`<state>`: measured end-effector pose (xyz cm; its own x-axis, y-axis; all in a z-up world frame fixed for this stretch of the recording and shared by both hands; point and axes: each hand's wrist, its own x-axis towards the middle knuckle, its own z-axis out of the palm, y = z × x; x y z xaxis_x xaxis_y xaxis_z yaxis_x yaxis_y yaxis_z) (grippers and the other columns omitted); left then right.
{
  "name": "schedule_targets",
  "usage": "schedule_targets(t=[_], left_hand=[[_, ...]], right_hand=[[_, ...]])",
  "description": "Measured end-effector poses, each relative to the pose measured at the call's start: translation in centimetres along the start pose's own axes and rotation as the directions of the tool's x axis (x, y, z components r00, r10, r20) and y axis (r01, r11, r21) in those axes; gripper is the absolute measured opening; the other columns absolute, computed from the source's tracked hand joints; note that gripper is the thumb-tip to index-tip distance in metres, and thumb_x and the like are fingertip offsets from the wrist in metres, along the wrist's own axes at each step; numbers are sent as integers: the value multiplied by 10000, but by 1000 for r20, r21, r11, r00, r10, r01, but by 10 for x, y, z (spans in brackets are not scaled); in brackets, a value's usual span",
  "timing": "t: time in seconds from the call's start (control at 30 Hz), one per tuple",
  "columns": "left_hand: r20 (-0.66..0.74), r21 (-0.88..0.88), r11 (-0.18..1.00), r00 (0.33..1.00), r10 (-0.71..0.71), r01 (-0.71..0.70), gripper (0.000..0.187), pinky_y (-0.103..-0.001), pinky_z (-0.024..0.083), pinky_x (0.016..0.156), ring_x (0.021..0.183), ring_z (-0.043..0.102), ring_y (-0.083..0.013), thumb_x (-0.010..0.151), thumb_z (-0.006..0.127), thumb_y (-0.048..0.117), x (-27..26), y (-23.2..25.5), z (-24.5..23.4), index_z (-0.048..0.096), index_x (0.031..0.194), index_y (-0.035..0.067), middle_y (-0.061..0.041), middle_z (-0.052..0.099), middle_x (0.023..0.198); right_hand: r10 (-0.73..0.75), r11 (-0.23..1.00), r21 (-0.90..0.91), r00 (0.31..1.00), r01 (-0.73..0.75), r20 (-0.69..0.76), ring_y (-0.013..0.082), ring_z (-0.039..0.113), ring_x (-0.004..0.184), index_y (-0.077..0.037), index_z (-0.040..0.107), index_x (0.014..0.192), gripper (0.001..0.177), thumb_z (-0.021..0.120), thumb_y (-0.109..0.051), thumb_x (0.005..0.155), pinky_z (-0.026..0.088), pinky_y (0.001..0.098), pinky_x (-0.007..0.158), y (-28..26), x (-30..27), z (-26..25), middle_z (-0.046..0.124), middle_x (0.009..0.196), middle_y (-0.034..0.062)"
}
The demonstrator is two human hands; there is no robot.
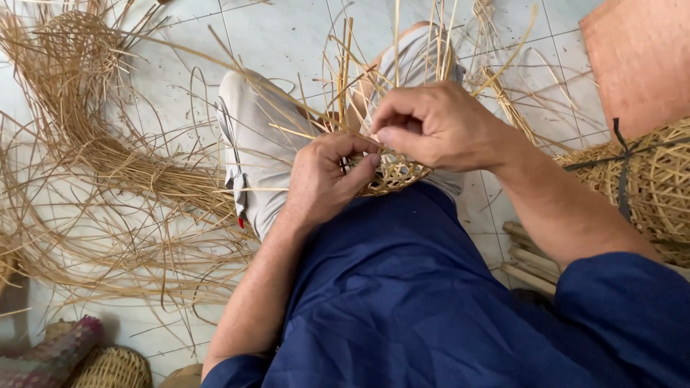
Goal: A person is weaving a small basket using thin strips of natural material while sitting on the floor.
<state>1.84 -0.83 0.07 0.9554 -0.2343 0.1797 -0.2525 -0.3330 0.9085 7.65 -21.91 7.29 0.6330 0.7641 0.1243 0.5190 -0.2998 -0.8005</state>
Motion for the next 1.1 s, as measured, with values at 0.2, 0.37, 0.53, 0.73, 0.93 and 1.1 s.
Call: schedule_targets(t=[0.2,0.37,0.53,0.73,0.93,1.1], left_hand=[[8,-7,1000,1000,30,-30,101,-434,597,777,893,729,-347,914,771,281,1,2,1,786,947,186,-89,712,809],[14,-25,999,999,34,-34,106,-433,599,787,921,729,-347,917,772,286,-1,2,4,784,958,190,-88,724,838],[37,42,995,995,94,-96,131,-420,545,729,830,710,-307,935,695,253,0,11,2,741,942,130,-80,720,827],[35,58,997,998,43,-45,100,-436,525,724,816,658,-311,848,673,221,-1,-6,3,676,847,122,-92,662,774],[9,-58,996,998,-66,67,148,-433,585,748,862,714,-305,871,775,302,-2,5,-3,762,934,168,-82,731,841],[-4,-100,993,998,-56,55,164,-354,576,684,763,683,-205,874,784,263,-4,-5,0,789,1031,216,-38,708,752]], right_hand=[[9,960,-277,993,-42,-118,255,657,779,-77,735,1036,90,670,-69,973,511,422,804,7,-32,10,695,768,72],[-64,970,-243,968,3,-243,240,654,794,-93,747,1043,67,703,-96,993,497,403,818,19,-40,13,706,802,49],[-182,821,-570,961,33,-207,229,648,780,-143,770,1104,247,778,-356,979,503,403,738,0,-15,5,694,806,-1],[-136,822,-566,987,67,-80,222,652,687,-164,743,939,142,776,-302,933,526,418,701,4,8,20,632,714,6],[-116,978,-198,952,61,-282,201,702,720,-157,735,912,65,780,-111,899,522,373,773,13,-15,32,695,731,-12],[26,986,161,898,50,-439,142,664,710,-38,728,1037,132,772,-27,913,553,320,707,29,-28,32,735,796,76]])
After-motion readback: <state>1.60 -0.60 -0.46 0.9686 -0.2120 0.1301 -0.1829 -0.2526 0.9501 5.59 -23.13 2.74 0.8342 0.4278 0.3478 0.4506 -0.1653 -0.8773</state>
